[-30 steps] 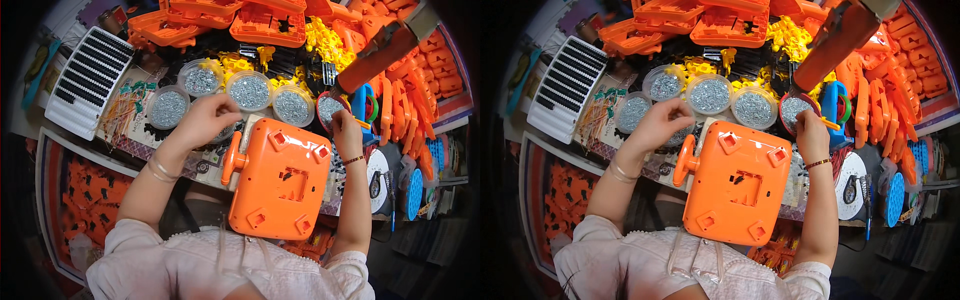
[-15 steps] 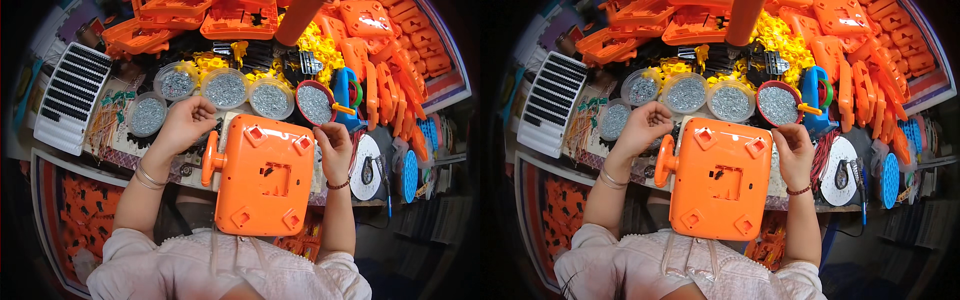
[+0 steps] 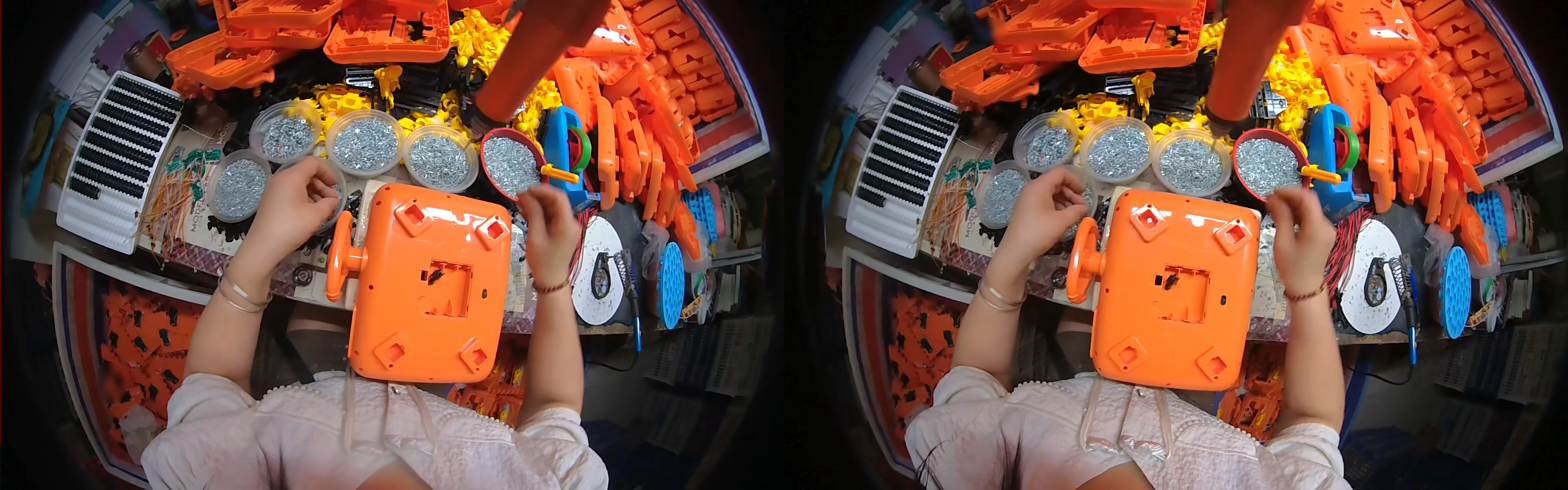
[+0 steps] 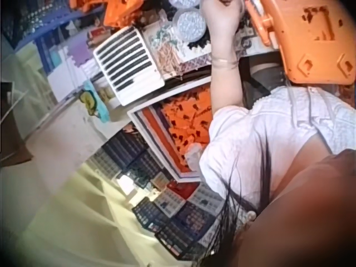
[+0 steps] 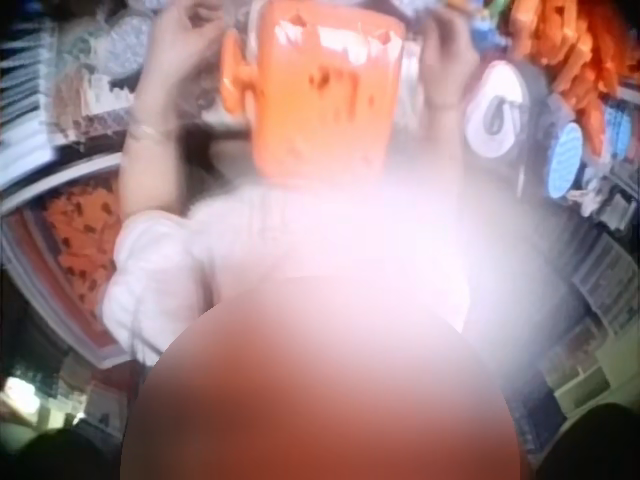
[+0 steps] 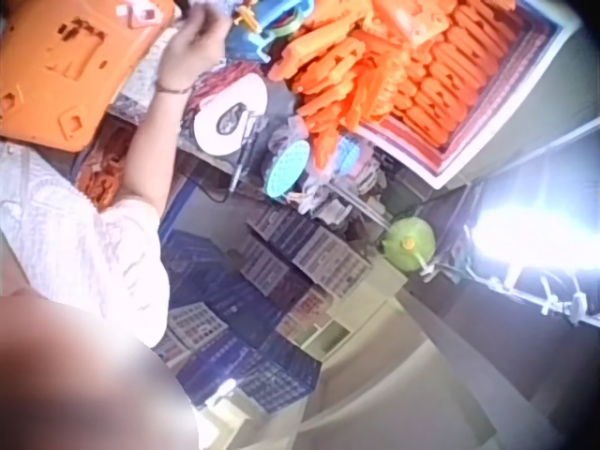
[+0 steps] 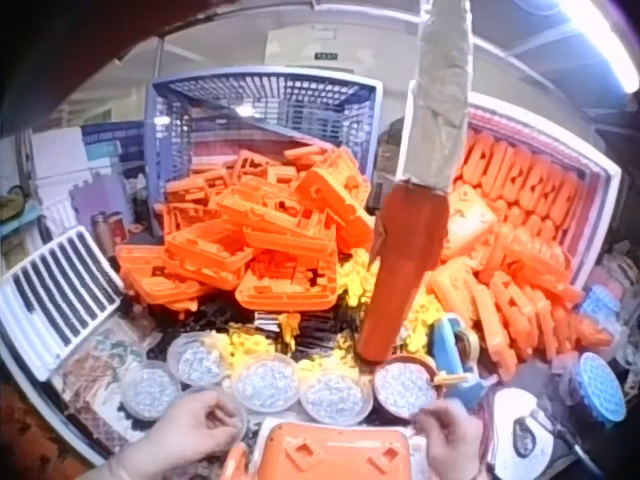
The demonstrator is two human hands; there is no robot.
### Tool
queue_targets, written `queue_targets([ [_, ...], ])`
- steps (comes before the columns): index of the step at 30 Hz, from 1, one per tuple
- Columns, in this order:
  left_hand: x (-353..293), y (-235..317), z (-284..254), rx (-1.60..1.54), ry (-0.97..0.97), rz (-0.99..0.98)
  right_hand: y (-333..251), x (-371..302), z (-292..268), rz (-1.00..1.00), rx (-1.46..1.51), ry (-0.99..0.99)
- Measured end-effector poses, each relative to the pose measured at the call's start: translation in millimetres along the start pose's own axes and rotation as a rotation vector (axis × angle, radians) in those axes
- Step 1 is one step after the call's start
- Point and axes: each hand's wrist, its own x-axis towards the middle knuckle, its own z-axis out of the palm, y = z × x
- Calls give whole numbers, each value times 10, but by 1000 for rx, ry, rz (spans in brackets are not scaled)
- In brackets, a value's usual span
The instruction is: The person assembles the internal components and housing of an orange toy gun by hand, securing screws and springs with an electric screwdriver and connecting wires to a circuit board with a soldering iron and pliers.
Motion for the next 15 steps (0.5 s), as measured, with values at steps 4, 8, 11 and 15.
queue_targets([
  [4, -4, -123, 55, 323, 33, 88, 139, 486, 32, -86, -276, -161],
  [8, 38, 105, 42, -282, -75, 29, 262, 603, 58, 0, -477, -361],
  [11, 139, 241, 119, -480, -175, -13, 345, 573, 42, -169, -519, -319],
  [15, 189, 242, 131, -673, -255, -103, 267, 550, 52, -163, -508, -321],
])
